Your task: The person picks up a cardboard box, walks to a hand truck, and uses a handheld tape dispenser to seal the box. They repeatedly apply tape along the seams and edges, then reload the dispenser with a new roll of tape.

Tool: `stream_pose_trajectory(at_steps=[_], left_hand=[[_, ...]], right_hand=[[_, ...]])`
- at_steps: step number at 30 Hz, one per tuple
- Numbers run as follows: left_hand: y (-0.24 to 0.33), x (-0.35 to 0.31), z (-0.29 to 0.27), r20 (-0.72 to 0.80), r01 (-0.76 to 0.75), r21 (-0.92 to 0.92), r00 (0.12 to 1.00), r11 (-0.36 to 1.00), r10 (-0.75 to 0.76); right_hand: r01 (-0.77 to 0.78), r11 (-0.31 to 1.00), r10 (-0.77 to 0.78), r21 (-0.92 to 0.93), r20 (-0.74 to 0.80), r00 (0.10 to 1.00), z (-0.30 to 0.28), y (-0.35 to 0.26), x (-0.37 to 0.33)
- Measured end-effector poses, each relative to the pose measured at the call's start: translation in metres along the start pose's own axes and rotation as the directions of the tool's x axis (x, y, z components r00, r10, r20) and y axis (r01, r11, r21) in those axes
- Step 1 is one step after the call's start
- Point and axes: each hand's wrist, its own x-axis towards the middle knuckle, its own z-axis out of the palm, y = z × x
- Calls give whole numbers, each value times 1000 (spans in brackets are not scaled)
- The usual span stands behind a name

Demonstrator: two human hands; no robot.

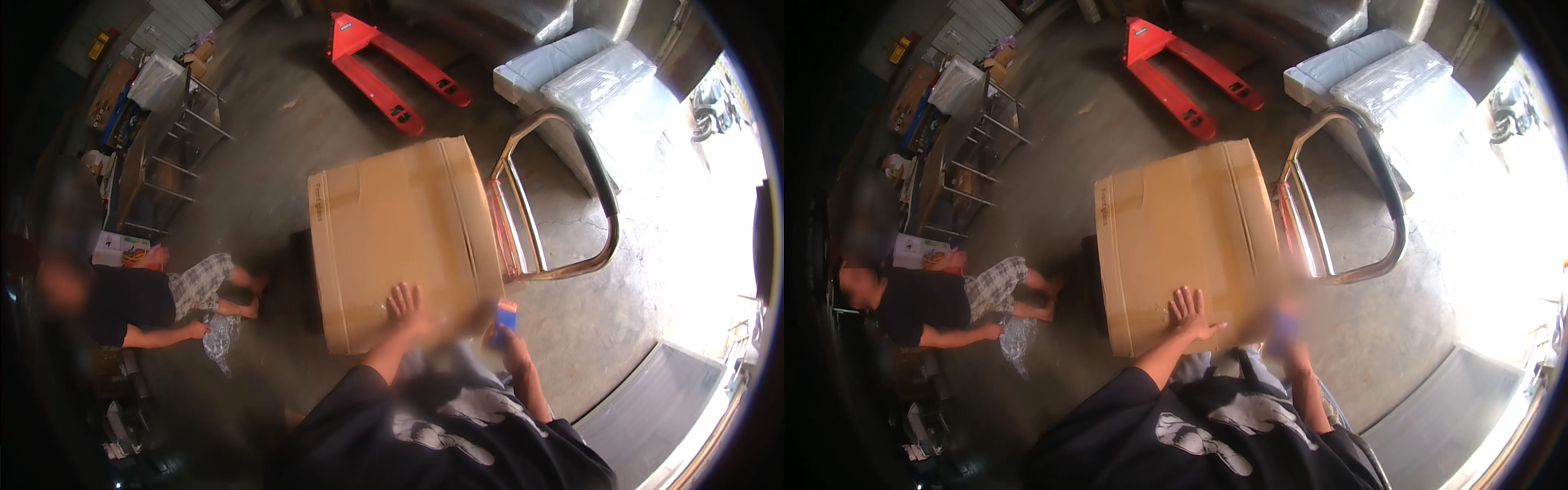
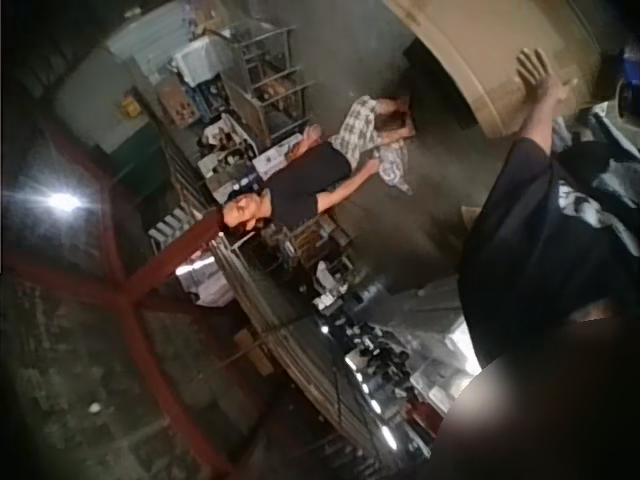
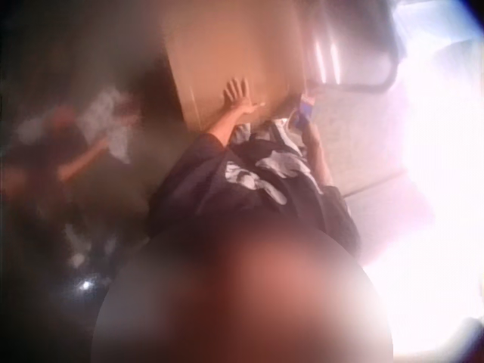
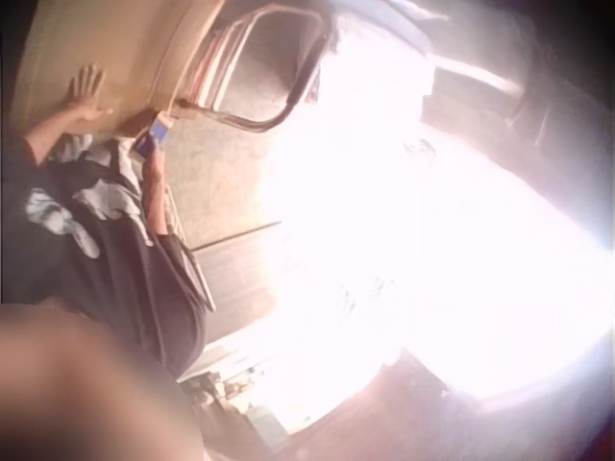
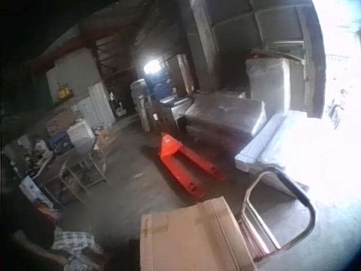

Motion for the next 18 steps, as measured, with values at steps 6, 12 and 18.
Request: stream_pose_trajectory(at_steps=[6,12,18], left_hand=[[2,8,11,4,34,60,999,998,-34],[10,3,-1,88,72,95,993,993,-80],[8,-3,-11,45,42,-21,998,999,-41]], right_hand=[[62,997,-59,-47,54,997,6,-29,-33],[27,993,-44,-111,-148,988,-19,-33,-61],[310,864,-386,-397,-125,914,-31,-51,-89]])
